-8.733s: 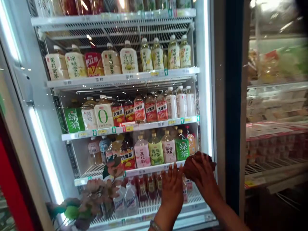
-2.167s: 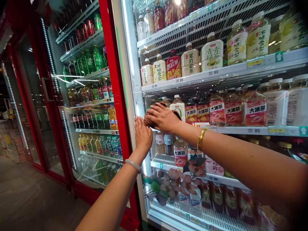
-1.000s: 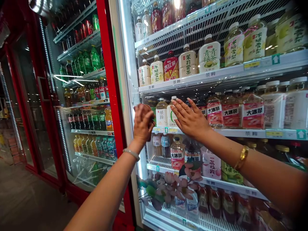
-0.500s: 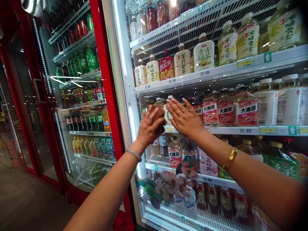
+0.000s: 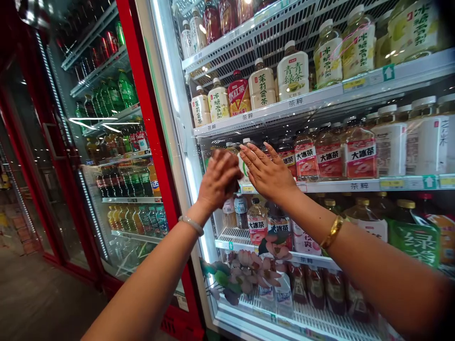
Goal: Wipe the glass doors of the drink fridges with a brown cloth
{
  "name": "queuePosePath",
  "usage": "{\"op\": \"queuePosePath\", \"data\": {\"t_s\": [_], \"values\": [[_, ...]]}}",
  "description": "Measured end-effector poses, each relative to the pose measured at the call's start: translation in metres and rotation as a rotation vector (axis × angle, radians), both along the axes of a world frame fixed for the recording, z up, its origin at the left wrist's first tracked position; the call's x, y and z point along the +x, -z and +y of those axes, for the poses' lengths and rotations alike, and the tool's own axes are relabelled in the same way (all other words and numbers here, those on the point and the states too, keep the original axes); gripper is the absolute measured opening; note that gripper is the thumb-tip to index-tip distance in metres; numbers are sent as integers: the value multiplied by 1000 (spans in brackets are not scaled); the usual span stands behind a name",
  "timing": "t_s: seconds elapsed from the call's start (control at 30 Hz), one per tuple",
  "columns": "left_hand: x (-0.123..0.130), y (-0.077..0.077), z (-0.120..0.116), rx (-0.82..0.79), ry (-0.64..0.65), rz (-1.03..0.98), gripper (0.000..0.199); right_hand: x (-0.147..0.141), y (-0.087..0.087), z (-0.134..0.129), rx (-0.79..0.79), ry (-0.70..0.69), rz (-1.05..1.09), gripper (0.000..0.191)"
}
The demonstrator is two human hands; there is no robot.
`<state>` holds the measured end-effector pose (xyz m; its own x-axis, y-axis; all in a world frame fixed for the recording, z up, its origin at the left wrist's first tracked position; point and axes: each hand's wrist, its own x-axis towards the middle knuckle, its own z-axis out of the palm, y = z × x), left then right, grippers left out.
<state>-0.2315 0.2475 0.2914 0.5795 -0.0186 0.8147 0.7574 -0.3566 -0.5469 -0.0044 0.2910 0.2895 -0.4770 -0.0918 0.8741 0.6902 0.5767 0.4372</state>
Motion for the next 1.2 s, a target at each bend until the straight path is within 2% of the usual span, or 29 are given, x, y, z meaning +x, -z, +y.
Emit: {"op": "queuePosePath", "data": {"t_s": [0.07,0.13,0.23,0.3,0.37,0.43,0.53,0.6,0.67,0.77,0.8,0.87,0.9,0.97,1.03,1.1,1.2], "values": [[4,-19,6,59,-30,-346,48,-1,0,-1,-22,-19,60,71],[18,-19,9,83,-37,-463,48,-1,0,-3,-48,-25,125,72],[39,11,7,33,10,-208,47,-2,0,-6,-73,-21,152,67],[41,33,2,9,40,-52,50,-1,0,-6,-84,-17,143,67],[34,41,0,-6,54,63,51,-1,1,-5,-85,-4,136,66],[24,33,0,-15,43,69,49,0,1,-5,-75,18,131,65],[23,14,4,32,-14,-235,54,0,2,-4,-55,43,131,64],[34,13,6,59,-41,-386,56,-1,2,-3,-47,43,139,66],[44,23,5,38,-29,-305,58,-1,3,-3,-44,41,146,67],[41,39,1,-9,23,3,64,0,3,-3,-54,45,144,66],[34,39,0,-23,37,97,64,0,4,-3,-62,45,142,67],[17,29,-1,-53,45,191,58,0,3,-3,-79,37,141,68],[9,20,-1,-64,36,146,54,0,3,-4,-86,31,145,68],[2,3,1,-44,3,-137,51,-1,3,-4,-90,20,150,65],[7,-4,3,-1,-24,-416,51,-2,2,-3,-83,11,171,62],[21,5,4,13,-23,-444,54,-3,1,-3,-78,4,231,63],[41,32,2,-23,15,-131,59,3,2,-4,-87,3,315,64]]}}
